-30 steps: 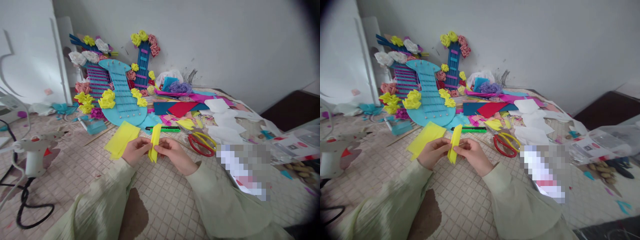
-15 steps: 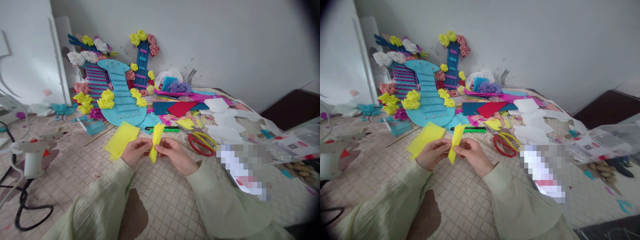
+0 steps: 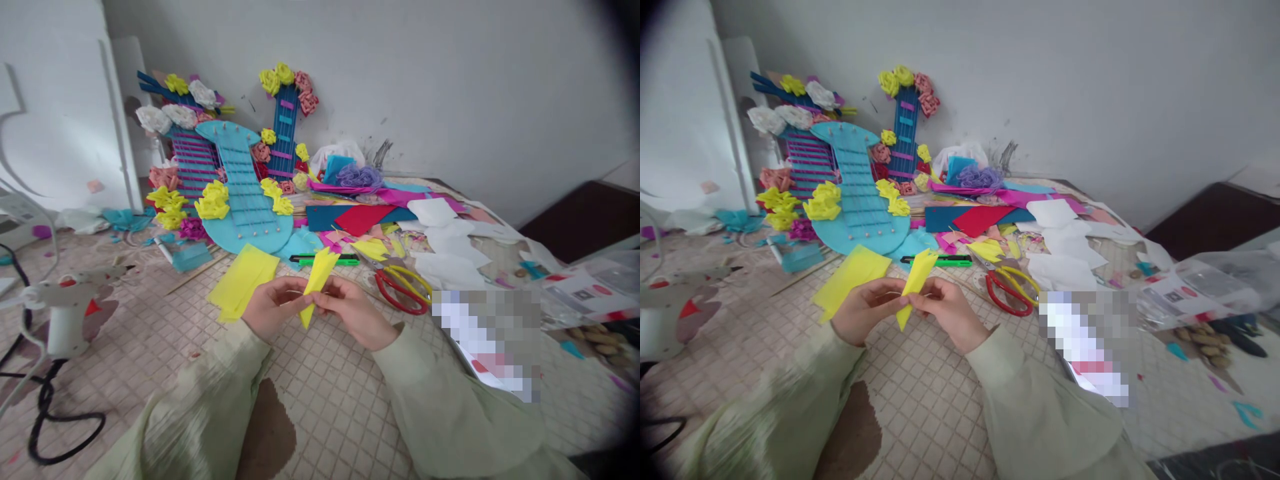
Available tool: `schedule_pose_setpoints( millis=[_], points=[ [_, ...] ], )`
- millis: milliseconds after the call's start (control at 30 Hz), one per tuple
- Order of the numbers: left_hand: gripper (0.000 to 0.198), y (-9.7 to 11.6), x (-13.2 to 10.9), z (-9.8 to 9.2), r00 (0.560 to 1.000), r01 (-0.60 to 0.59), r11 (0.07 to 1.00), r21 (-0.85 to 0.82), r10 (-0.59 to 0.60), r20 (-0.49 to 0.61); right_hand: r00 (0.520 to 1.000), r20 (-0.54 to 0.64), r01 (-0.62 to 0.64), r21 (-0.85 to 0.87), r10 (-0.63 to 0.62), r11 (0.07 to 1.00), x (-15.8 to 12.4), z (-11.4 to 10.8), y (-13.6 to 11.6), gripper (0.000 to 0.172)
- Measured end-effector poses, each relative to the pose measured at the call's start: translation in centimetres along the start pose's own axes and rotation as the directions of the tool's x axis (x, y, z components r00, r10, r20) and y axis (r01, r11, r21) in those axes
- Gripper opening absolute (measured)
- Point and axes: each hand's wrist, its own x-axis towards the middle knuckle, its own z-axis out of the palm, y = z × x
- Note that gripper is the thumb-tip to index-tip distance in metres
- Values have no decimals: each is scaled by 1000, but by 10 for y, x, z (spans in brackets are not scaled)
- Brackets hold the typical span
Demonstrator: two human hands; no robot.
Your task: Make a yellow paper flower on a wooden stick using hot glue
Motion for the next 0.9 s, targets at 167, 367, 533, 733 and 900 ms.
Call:
schedule_pose_setpoints(
  millis=[167, 367, 533, 733, 900],
  points=[
    [21, 0, -3, -1, 986, -116, 957, 267, 144, -88, 995, -43, 87, -41, -88, 995, 2, -6, -2, 22],
    [20, -7, -4, -2, 966, -229, 851, 472, 260, 0, 990, -62, 124, -64, -128, 990, 6, -11, 5, 16],
    [19, -4, -4, -5, 923, -339, 698, 631, 376, 79, 989, -54, 127, -136, -135, 983, 7, -15, 4, 21],
    [25, -8, 0, -15, 881, -406, 352, 843, 396, 259, 918, 80, 327, -708, -389, 626, 6, -27, -8, 47],
    [27, -13, 1, -17, 916, -392, 318, 863, 217, 336, 898, 302, 413, -831, -321, 373, 10, -32, -2, 15]
  ],
)
